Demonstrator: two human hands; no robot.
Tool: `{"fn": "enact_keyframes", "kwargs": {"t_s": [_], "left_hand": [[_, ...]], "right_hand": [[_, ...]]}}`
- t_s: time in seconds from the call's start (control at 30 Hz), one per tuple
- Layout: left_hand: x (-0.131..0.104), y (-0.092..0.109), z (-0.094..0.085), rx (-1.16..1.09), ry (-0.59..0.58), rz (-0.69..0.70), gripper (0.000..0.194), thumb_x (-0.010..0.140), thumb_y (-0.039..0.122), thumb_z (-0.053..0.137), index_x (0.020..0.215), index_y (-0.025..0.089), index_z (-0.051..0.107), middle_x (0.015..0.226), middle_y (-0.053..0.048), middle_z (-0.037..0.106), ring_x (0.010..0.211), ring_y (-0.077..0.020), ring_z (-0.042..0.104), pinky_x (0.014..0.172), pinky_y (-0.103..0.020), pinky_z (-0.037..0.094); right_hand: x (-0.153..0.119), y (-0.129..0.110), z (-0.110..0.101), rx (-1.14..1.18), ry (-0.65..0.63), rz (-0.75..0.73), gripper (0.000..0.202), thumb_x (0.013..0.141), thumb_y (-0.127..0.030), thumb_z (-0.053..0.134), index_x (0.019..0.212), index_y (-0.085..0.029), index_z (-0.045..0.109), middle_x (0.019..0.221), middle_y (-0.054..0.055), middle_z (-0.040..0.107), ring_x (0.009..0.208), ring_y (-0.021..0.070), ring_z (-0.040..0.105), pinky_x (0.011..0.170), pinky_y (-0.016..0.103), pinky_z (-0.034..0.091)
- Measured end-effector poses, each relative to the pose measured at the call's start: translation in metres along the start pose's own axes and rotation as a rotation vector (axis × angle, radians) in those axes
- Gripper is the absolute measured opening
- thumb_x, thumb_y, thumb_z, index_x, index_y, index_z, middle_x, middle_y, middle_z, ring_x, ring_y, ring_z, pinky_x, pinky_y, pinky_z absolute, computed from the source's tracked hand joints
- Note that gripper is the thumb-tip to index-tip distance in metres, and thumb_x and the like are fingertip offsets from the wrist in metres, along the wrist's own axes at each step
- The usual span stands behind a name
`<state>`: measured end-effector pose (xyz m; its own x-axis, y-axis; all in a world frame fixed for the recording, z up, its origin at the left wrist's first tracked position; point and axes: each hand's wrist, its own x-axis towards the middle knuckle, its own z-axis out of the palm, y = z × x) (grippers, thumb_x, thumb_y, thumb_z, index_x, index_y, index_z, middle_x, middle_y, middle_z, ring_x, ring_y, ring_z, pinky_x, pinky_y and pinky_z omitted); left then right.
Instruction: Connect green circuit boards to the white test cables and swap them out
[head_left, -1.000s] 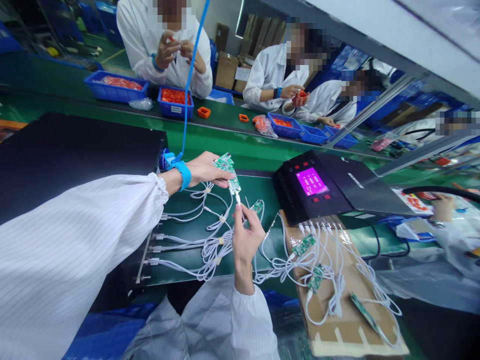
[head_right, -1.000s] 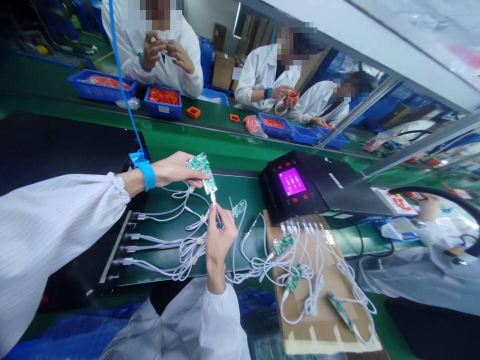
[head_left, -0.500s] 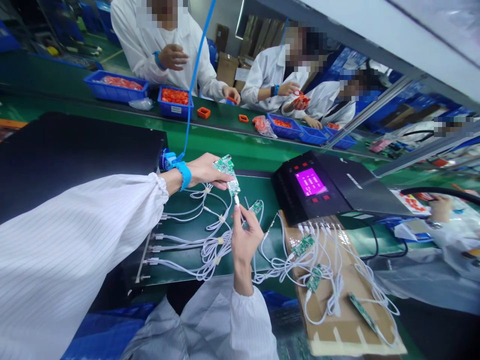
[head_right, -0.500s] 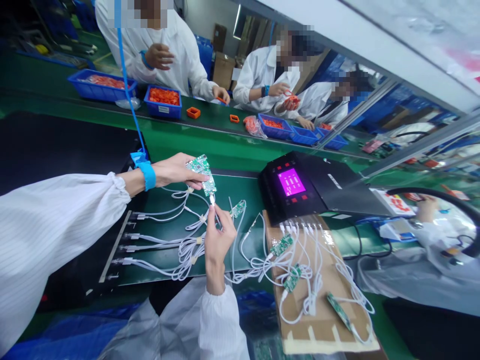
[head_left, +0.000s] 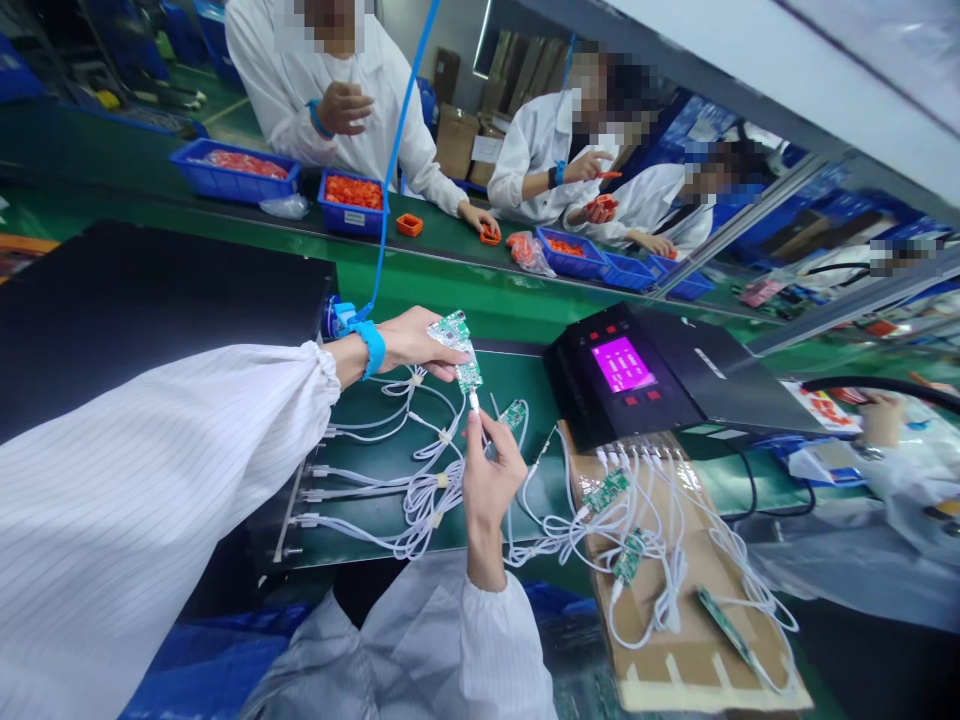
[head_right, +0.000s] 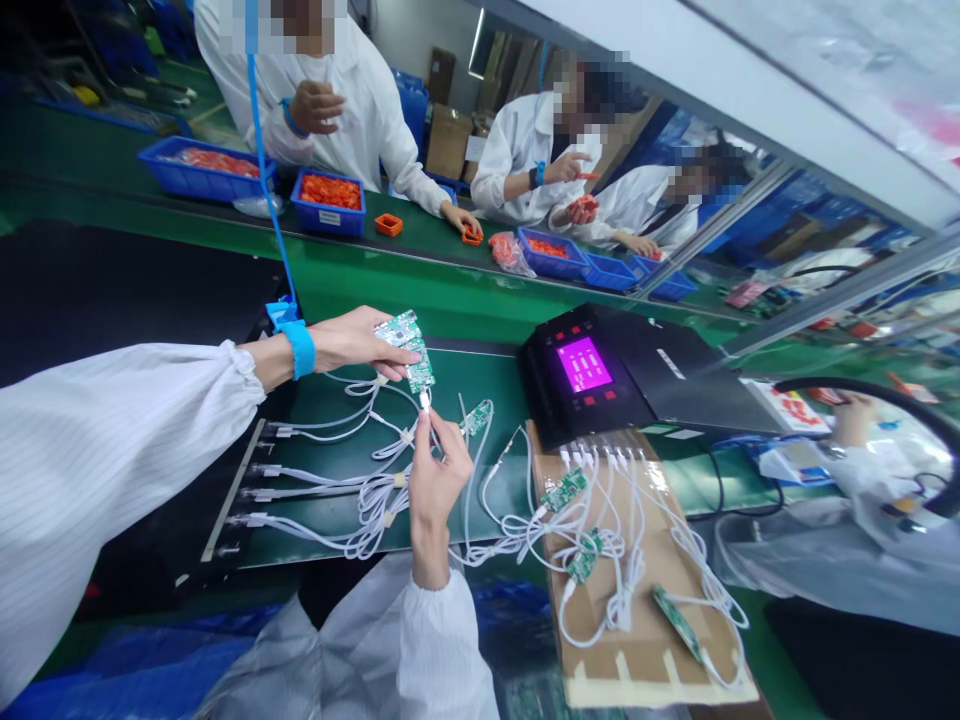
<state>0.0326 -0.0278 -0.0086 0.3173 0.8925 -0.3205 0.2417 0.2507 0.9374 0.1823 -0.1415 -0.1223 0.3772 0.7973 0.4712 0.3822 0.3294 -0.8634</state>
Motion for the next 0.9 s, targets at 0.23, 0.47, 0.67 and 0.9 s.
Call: {"fn": "enact_keyframes", "kwargs": {"t_s": [0.23,0.47,0.67,0.9], "left_hand": [[0.003,-0.002,-0.002,0.002,-0.029,0.006,0.025,0.064,0.022,0.093,0.072,0.014,0.071,0.074,-0.005,0.076,0.074,-0.0193,0.074,0.076,-0.029,0.061],[-0.003,0.005,0.004,-0.048,0.016,0.053,0.017,0.071,0.017,0.089,0.071,0.012,0.072,0.071,-0.007,0.075,0.066,-0.0164,0.072,0.071,-0.027,0.061],[0.006,0.004,0.002,-0.168,0.207,0.096,0.019,0.073,0.013,0.088,0.071,0.009,0.069,0.068,-0.009,0.073,0.064,-0.0179,0.073,0.07,-0.03,0.063],[0.007,0.003,0.0,-0.219,0.134,0.156,0.026,0.067,0.019,0.093,0.071,0.008,0.07,0.072,-0.008,0.073,0.067,-0.0158,0.072,0.077,-0.03,0.063]], "right_hand": [[-0.002,0.001,-0.001,-0.001,-0.006,0.0,0.027,0.097,-0.036,0.064,0.101,-0.015,0.079,0.079,0.003,0.068,0.071,0.0136,0.059,0.071,0.028,0.048],[0.002,0.001,-0.002,-0.037,-0.007,0.003,0.026,0.097,-0.037,0.063,0.098,-0.015,0.078,0.08,0.003,0.07,0.073,0.0144,0.062,0.073,0.028,0.05],[-0.002,0.002,-0.001,-0.056,-0.019,-0.084,0.022,0.097,-0.032,0.063,0.095,-0.015,0.077,0.083,0.004,0.072,0.076,0.015,0.065,0.076,0.028,0.051],[-0.004,0.002,0.001,0.0,0.008,0.069,0.031,0.1,-0.04,0.057,0.093,-0.016,0.075,0.077,0.002,0.069,0.075,0.0156,0.065,0.078,0.029,0.05]]}}
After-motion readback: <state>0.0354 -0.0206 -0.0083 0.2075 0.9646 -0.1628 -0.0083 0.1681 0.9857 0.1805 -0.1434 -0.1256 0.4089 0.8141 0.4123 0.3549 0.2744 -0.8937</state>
